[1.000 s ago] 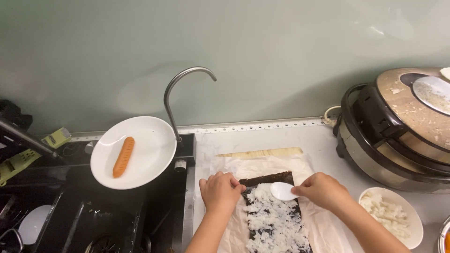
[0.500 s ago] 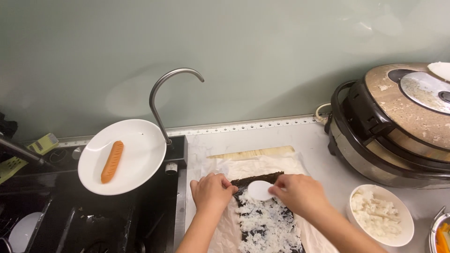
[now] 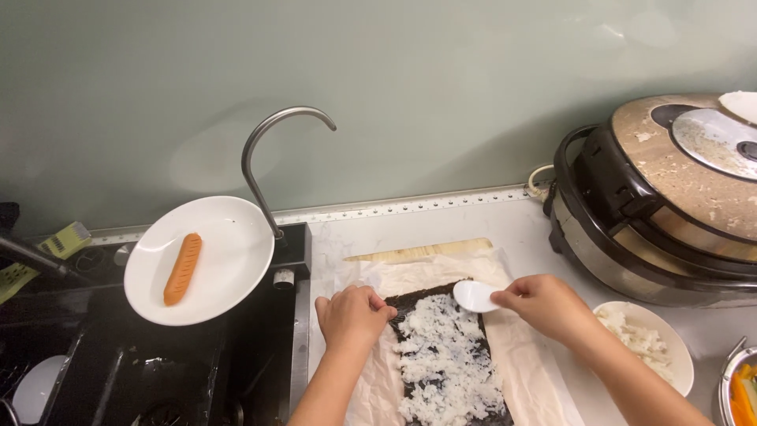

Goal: Preparing and rolling a sushi roll with rice, seaweed, and various fillings.

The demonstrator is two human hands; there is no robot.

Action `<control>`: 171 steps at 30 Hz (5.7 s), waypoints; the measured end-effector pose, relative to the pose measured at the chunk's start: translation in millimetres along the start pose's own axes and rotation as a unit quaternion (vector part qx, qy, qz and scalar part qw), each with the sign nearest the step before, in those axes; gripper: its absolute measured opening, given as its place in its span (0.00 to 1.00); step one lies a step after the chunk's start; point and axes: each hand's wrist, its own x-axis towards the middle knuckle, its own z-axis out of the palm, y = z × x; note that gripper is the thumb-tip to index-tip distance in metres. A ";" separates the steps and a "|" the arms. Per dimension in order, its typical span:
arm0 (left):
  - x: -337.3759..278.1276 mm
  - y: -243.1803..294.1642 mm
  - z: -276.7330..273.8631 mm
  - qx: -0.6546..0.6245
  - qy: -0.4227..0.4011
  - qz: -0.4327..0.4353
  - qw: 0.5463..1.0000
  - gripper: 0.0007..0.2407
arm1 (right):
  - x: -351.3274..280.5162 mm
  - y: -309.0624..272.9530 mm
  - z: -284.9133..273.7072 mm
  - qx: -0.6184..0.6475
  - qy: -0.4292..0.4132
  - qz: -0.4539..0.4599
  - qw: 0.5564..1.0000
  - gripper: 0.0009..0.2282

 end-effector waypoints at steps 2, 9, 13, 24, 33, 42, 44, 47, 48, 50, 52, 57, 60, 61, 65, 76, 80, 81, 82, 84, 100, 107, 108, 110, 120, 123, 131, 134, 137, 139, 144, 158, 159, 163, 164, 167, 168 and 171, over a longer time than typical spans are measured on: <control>1.1 -1.6 1.2 0.000 0.007 0.008 1.000 0.10 | -3.3 12.0 11.2 0.037 0.008 -0.012 0.999 0.17; 0.9 1.2 0.3 0.006 -0.002 -0.005 1.000 0.10 | -47.0 -7.3 20.7 -0.081 -0.029 0.022 0.996 0.15; 0.0 0.2 -1.1 0.004 0.002 0.000 1.000 0.10 | -35.3 21.5 14.1 -0.113 -0.039 0.007 0.993 0.14; 3.7 -6.8 6.4 -0.013 0.019 0.023 0.999 0.09 | -21.8 -23.9 27.1 -0.104 -0.008 -0.131 0.986 0.14; 0.1 -19.4 12.1 -0.045 0.068 0.084 0.993 0.06 | 1.0 -87.1 36.2 -0.112 -0.054 -0.093 0.988 0.14; 2.7 -13.6 -1.1 -0.029 0.001 0.036 0.999 0.06 | 37.8 -66.4 54.9 0.065 -0.064 -0.066 0.994 0.14; 4.0 -14.2 1.1 -0.033 0.004 0.035 0.999 0.06 | 42.8 -52.9 41.2 0.080 -0.042 -0.080 0.993 0.14; 4.8 -16.3 2.4 -0.038 0.004 0.034 0.999 0.06 | 14.8 -61.8 28.9 -0.042 -0.031 -0.084 0.995 0.14; 5.7 -15.6 2.5 -0.040 0.002 0.036 0.999 0.06 | 0.0 -69.6 24.5 -0.179 -0.039 -0.071 0.981 0.14; 7.5 -14.9 3.1 -0.038 0.006 0.037 0.999 0.06 | -0.7 -62.9 31.6 -0.136 -0.013 -0.074 0.988 0.14; 7.9 -16.2 5.3 -0.034 0.009 0.036 0.999 0.06 | -4.4 -58.2 36.2 -0.092 0.012 -0.078 0.993 0.14; 8.8 -18.2 8.5 -0.019 0.018 0.043 0.999 0.06 | -35.8 -62.4 42.3 -0.078 0.005 -0.091 0.993 0.15; 9.0 -19.0 11.0 -0.027 0.041 0.049 0.998 0.06 | -79.8 -74.8 50.5 -0.181 -0.074 -0.040 0.980 0.15; 7.7 -17.7 8.9 -0.026 0.041 0.052 0.997 0.06 | -79.4 -65.8 51.3 -0.180 -0.072 -0.039 0.980 0.15; 6.4 -23.4 10.8 -0.011 0.038 0.061 0.997 0.03 | -82.8 -30.4 41.9 -0.039 -0.020 -0.055 0.998 0.12; -78.2 98.2 77.6 -0.186 0.024 0.186 0.965 0.07 | -123.1 131.8 -89.5 -0.140 0.247 0.044 0.958 0.12; -104.8 145.9 177.2 -0.329 -0.270 0.097 0.900 0.25 | -99.2 165.0 -72.7 -0.228 0.284 -0.012 0.931 0.11; -111.0 155.7 188.9 -0.364 -0.318 0.072 0.873 0.31 | -94.8 168.3 -67.4 -0.227 0.301 -0.034 0.926 0.11; -109.8 160.1 193.0 -0.363 -0.314 0.073 0.874 0.31 | -88.9 165.3 -62.3 -0.225 0.302 -0.037 0.926 0.11; -109.6 166.4 201.8 -0.369 -0.298 0.080 0.877 0.34 | -79.0 159.7 -49.8 -0.203 0.323 -0.064 0.922 0.11; -118.1 172.2 198.8 -0.335 -0.297 0.091 0.890 0.35 | -73.5 175.8 -71.0 0.034 0.151 0.023 0.988 0.10; -114.4 167.3 203.6 -0.341 -0.306 0.081 0.885 0.36 | -81.9 166.2 -38.3 -0.127 0.252 -0.034 0.959 0.12; -114.5 165.3 205.8 -0.354 -0.310 0.080 0.879 0.36 | -83.9 169.3 -35.1 -0.132 0.245 -0.039 0.960 0.11; -112.3 165.3 207.6 -0.351 -0.306 0.092 0.880 0.36 | -83.8 177.1 -40.3 -0.103 0.222 -0.028 0.969 0.11; -138.4 82.2 133.7 -0.250 -0.054 0.337 0.906 0.22 | -23.9 224.0 -23.8 0.320 0.075 -0.090 0.940 0.11; -152.0 0.7 105.2 -0.127 0.126 0.477 0.860 0.11 | -65.2 128.2 -12.2 0.224 0.087 -0.122 0.963 0.11; -160.2 -101.2 119.7 0.017 0.151 0.472 0.868 0.19 | -87.6 12.2 55.2 -0.104 0.194 -0.434 0.873 0.09; -162.3 -98.2 118.8 0.014 0.158 0.489 0.858 0.20 | -87.3 1.6 40.3 -0.078 0.140 -0.329 0.930 0.10; -160.5 -92.6 111.9 -0.005 0.145 0.500 0.854 0.19 | -87.0 -13.4 24.8 -0.093 0.057 -0.218 0.970 0.12; -159.7 -89.6 107.9 -0.013 0.136 0.507 0.851 0.18 | -82.6 -20.9 28.7 -0.140 -0.003 -0.186 0.973 0.12; -155.2 -84.9 112.2 0.008 0.174 0.511 0.842 0.12 | -65.9 -34.8 46.3 -0.236 -0.097 -0.143 0.956 0.14; -135.8 -90.9 133.3 0.071 0.315 0.543 0.775 0.06 | -43.6 -48.0 33.6 -0.112 -0.106 -0.162 0.975 0.13; -135.1 -90.1 134.9 0.071 0.327 0.539 0.773 0.06 | -37.1 -39.5 37.2 -0.096 -0.168 -0.174 0.966 0.11; -135.3 -88.6 139.5 0.082 0.360 0.528 0.765 0.06 | -76.3 -56.5 41.0 -0.253 -0.132 -0.211 0.935 0.12; -134.8 -89.1 138.7 0.090 0.369 0.528 0.760 0.06 | -77.8 -56.2 40.5 -0.245 -0.096 -0.206 0.943 0.12; -139.7 -91.3 134.8 0.083 0.341 0.527 0.774 0.05 | -74.8 -58.3 30.5 -0.249 -0.060 -0.189 0.948 0.13; -139.8 -89.7 134.3 0.065 0.309 0.527 0.789 0.05 | -71.2 -59.4 23.4 -0.264 -0.055 -0.179 0.946 0.13; -139.3 -91.9 136.3 0.082 0.344 0.530 0.771 0.05 | -45.3 -40.4 12.2 -0.144 -0.064 -0.139 0.978 0.13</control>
